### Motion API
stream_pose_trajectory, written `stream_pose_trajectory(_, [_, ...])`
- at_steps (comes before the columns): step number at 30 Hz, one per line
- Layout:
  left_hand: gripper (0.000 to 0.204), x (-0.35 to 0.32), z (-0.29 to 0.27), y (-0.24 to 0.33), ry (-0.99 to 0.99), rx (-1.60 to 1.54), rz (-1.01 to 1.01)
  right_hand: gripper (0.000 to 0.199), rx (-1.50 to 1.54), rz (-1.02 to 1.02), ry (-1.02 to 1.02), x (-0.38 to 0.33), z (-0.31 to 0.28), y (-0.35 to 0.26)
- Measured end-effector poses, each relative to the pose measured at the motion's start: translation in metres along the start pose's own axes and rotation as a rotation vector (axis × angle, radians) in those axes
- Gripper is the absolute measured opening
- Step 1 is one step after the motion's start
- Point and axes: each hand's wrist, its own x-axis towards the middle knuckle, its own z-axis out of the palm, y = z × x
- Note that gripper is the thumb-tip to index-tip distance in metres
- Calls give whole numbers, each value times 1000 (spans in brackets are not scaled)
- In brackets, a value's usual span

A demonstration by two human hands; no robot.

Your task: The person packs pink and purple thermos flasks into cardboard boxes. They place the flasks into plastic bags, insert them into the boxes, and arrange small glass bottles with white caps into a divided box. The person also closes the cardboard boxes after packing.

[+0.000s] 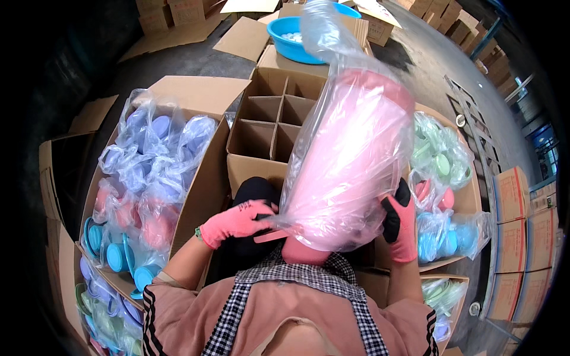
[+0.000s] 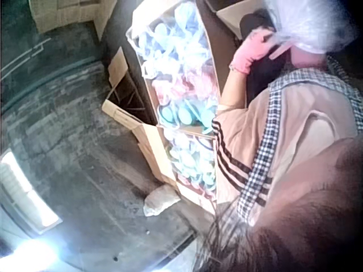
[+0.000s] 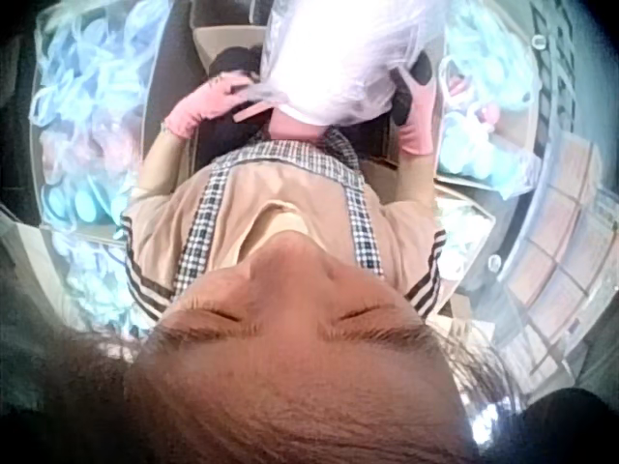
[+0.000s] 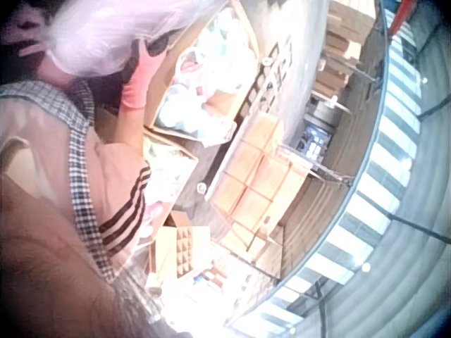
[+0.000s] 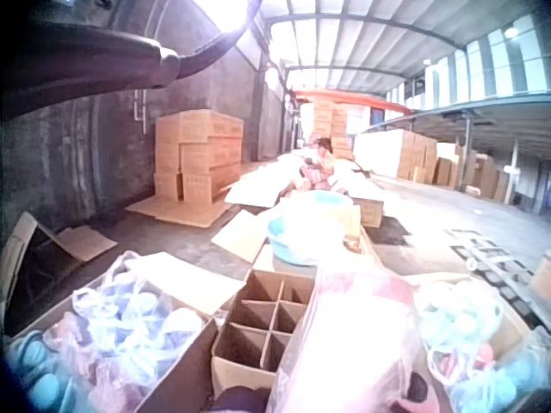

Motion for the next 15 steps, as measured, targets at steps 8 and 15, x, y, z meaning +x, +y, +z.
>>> stream_pose_trajectory(8, [36, -32, 18, -9, 158, -576, -483, 47, -113, 67, 142, -17, 4, 86])
stream_pose_trajectory(15, [25, -36, 29, 29, 111, -711, -475, 42, -649, -256, -375, -17, 2, 65])
